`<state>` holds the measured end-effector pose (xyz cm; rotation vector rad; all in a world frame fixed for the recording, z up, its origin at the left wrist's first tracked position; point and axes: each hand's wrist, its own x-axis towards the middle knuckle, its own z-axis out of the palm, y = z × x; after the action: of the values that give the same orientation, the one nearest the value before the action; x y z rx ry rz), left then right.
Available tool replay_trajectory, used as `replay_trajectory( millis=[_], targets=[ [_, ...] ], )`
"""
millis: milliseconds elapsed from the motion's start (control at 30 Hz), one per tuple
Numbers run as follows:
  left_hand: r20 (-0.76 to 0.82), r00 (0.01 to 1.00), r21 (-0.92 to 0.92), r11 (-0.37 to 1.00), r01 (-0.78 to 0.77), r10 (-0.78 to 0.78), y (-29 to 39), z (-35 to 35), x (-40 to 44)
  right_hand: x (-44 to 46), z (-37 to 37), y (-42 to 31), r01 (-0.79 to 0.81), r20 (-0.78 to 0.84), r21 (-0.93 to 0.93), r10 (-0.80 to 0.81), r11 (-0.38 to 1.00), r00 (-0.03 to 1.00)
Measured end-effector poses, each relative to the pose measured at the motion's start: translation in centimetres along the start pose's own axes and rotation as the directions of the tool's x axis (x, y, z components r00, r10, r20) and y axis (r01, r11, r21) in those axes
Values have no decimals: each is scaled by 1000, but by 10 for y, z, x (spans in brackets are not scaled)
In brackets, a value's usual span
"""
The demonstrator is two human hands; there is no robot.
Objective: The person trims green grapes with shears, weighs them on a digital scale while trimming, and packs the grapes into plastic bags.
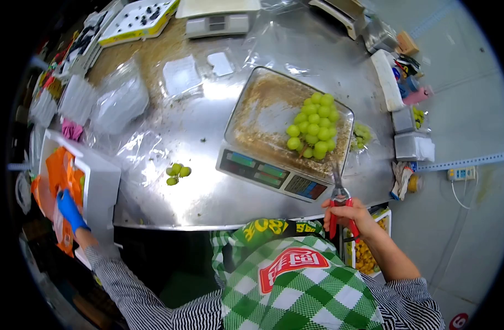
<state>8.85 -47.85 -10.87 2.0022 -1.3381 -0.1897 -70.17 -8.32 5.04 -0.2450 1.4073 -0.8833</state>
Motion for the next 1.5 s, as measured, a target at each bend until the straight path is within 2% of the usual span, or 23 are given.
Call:
replay_trajectory(
  millis=[33, 100, 167, 233, 267, 300, 333, 367, 400, 433, 467, 500, 567, 667, 767, 833, 867, 967, 1033, 1133, 1233, 1333, 1500],
  targets=[
    [112, 991, 7, 997, 71, -72, -26, 13, 8, -3, 2, -1, 11, -26, 4, -10, 1000, 1000],
    [-45, 973, 120, 968, -219, 226, 22, 17, -31, -6, 7, -1, 41, -47, 13, -40, 999, 998],
    [-271, 907, 150, 945, -290, 322, 157, 19, -128, -8, 9, 3, 56, -64, -25, -57, 998, 996],
    [-368, 824, 4, 887, -462, 431, 224, 34, -189, -9, 14, 4, 56, -75, -79, -62, 995, 995],
    [-240, 939, -227, 926, -302, 247, 250, 42, -224, -11, 17, 5, 59, -89, -103, -68, 993, 994],
    [-123, 959, -295, 914, -280, 255, 269, 51, -258, -12, 19, 4, 53, -85, -136, -65, 989, 994],
    [-5, 972, -508, 837, -204, 234, 282, 73, -292, -12, 21, 2, 47, -85, -168, -61, 985, 995],
    [217, 966, -689, 723, 49, 141, 289, 94, -333, -12, 23, 0, 41, -85, -199, -59, 979, 995],
    [577, 817, -700, 530, 480, 22, 329, 88, -372, -10, 22, -1, 35, -89, -237, -58, 971, 994],
    [651, 737, -679, 574, 458, 183, 334, 100, -407, -9, 21, -2, 27, -93, -274, -54, 961, 994],
    [758, 623, -596, 594, 540, 194, 355, 102, -434, -7, 20, -5, 17, -97, -310, -50, 951, 994],
    [805, 543, -556, 623, 551, 238, 370, 105, -456, -6, 20, -8, 12, -100, -363, -52, 932, 994],
    [894, 379, -446, 538, 715, 238, 401, 105, -486, -3, 20, -17, -3, -108, -462, -53, 887, 993],
    [893, 366, -448, 469, 761, 260, 430, 125, -507, 8, 17, -27, -29, -128, -548, -49, 836, 991],
    [887, 377, -462, 509, 726, 266, 454, 135, -506, 14, 20, -43, -80, -178, -624, -42, 778, 983],
    [906, 336, -423, 531, 734, 257, 464, 141, -505, 21, 18, -50, -116, -183, -662, -9, 741, 983],
    [913, 316, -407, 543, 735, 257, 467, 149, -507, 26, 15, -49, -96, -192, -678, -49, 729, 980],
    [930, 267, -365, 545, 755, 253, 473, 163, -512, 31, 13, -60, -192, -216, -707, 51, 680, 975],
    [941, 223, -329, 534, 779, 254, 478, 164, -510, 34, 12, -62, -210, -225, -719, 64, 663, 972],
    [928, 254, -362, 500, 787, 273, 477, 181, -519, 36, 17, -71, -269, -269, -722, 100, 637, 958],
    [942, 240, -325, 452, 830, 236, 481, 174, -514, 39, 23, -76, -315, -312, -715, 118, 624, 943],
    [946, 226, -310, 444, 841, 234, 480, 177, -514, 45, 27, -80, -354, -350, -727, 125, 588, 928],
    [935, 262, -343, 432, 834, 237, 477, 182, -519, 52, 35, -92, -416, -386, -745, 172, 521, 906]
  ],
)
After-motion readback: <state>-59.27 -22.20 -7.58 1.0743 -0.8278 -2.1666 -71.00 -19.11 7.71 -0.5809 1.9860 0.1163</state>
